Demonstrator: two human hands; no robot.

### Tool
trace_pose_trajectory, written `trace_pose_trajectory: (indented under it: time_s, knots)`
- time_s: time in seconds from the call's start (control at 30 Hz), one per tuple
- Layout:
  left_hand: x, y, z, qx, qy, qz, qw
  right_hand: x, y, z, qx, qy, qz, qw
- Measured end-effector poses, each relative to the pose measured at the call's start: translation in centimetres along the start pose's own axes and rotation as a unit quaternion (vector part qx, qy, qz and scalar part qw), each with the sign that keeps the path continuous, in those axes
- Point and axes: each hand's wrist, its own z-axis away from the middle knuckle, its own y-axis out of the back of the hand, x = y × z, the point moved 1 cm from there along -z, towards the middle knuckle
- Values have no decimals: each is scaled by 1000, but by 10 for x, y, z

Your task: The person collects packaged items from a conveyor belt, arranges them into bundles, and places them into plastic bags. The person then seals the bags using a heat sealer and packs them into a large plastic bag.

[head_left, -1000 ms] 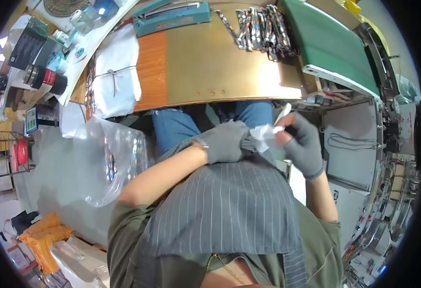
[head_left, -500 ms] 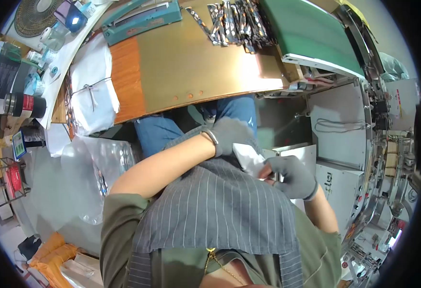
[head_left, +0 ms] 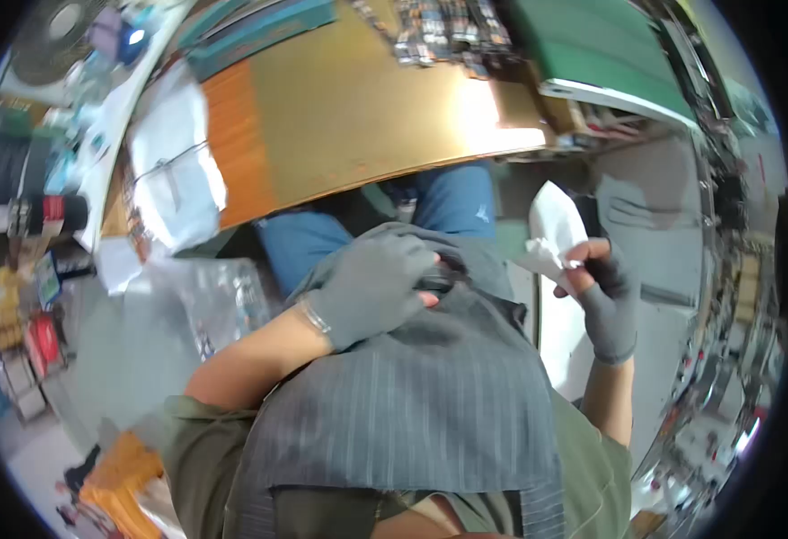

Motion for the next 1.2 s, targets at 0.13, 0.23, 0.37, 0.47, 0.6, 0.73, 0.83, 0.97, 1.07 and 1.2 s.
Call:
trace_pose_trajectory:
  time_s: [0.13,0.23,0.37,0.47,0.6,0.73,0.83,0.97,1.07,1.2]
  knots:
    - [-38,43,87,35,299,-7,954,12,-26,-22,-35,3,-17,999]
    - [-35,24,134,65,315,23,947,-2,-68,-45,-132,32,18,991]
    - [-34,-9,138,115,254,-20,960,-10,-125,-70,-293,99,14,951]
    - [-27,-8,116,-19,396,-51,917,-16,-170,-81,-407,192,103,887]
    - [-18,14,111,-38,384,-97,918,-19,-221,-63,-607,275,158,728]
    - [-13,19,112,-26,361,-113,925,2,-235,-62,-675,264,347,595]
    - [-24,16,105,-48,363,-193,910,19,-244,-56,-561,321,458,610]
    - [-24,-3,110,19,337,-179,924,44,-240,-62,-351,485,451,662]
    - [-15,-6,94,-53,342,-155,925,79,-256,-68,-418,376,492,664]
    - [-25,31,100,-159,276,35,947,34,-205,-117,-666,176,271,672]
